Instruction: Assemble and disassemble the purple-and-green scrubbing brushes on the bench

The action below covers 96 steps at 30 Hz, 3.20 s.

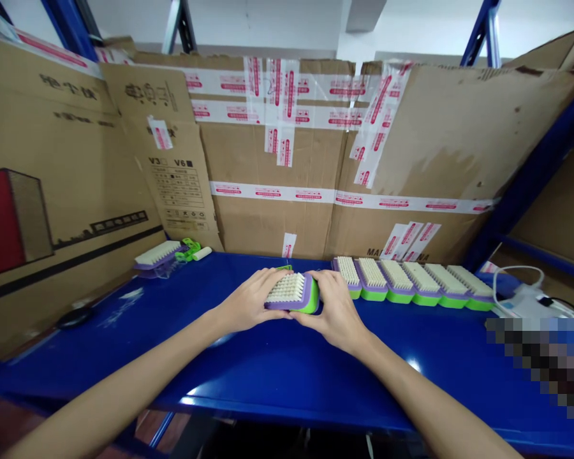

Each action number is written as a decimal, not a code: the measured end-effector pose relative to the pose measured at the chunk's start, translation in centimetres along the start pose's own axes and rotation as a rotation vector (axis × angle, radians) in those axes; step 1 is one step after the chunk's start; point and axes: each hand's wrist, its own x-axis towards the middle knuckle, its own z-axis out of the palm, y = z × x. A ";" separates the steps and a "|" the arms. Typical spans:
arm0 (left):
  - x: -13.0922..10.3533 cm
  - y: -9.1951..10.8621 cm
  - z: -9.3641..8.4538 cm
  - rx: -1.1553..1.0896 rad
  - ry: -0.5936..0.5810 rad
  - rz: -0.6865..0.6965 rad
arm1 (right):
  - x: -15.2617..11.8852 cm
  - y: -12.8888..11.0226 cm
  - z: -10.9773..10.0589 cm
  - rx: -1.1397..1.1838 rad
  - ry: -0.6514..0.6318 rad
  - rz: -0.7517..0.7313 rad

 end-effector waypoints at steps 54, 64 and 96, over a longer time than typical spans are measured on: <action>0.2 -0.5 -0.3 0.096 0.079 0.154 | 0.1 -0.4 -0.8 -0.013 -0.008 -0.040; 0.4 0.3 -0.1 0.048 0.089 0.114 | 0.4 -0.4 -0.9 0.006 -0.018 -0.037; -0.1 -0.8 -0.1 0.093 0.067 0.149 | 0.3 0.9 -1.0 0.225 -0.179 -0.020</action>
